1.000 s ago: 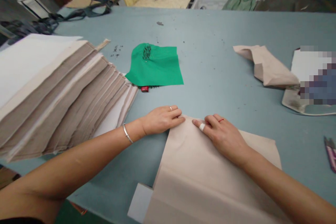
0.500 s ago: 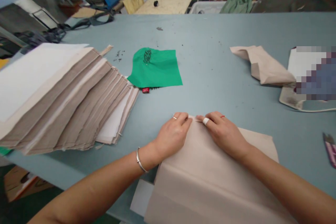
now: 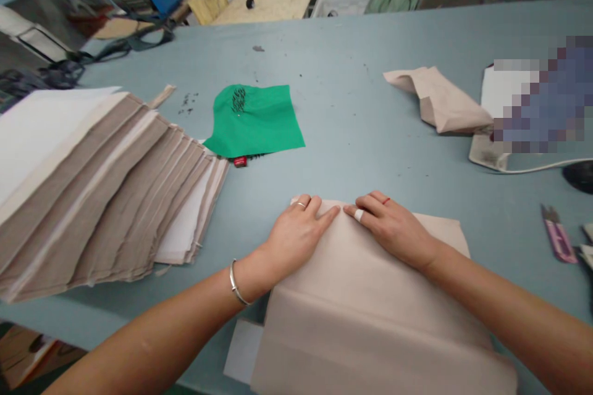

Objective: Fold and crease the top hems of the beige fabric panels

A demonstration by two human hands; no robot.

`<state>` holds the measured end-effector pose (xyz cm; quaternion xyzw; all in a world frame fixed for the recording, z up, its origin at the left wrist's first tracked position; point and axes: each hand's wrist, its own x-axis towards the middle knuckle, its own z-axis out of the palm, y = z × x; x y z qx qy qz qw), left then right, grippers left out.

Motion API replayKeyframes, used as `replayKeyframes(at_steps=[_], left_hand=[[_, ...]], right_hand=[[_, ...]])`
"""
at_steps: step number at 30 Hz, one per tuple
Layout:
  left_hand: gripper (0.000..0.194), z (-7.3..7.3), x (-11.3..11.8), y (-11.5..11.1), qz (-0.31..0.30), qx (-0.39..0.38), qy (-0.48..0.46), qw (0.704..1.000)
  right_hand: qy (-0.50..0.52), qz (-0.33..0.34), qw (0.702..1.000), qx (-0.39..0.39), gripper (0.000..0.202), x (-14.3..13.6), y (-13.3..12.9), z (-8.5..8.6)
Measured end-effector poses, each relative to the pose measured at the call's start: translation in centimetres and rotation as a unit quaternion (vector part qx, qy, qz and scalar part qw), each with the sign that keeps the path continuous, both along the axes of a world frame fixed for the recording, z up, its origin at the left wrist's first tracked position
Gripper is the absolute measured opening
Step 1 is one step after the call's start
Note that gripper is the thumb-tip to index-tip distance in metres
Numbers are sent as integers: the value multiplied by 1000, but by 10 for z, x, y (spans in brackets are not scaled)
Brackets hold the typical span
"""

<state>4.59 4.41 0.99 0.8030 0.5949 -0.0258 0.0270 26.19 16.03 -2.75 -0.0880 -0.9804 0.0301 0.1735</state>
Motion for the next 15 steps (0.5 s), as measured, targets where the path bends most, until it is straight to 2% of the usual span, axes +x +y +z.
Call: replayKeyframes(at_steps=[9,15], left_hand=[[50,-6,-5,1,-21,8,23,999],[52,-9,-5,1,-19,19,21,999]], right_hand=[[-12,-3,1000,-19,26,36,10,7],[-34,-27,999,-13,29,65,14,10]])
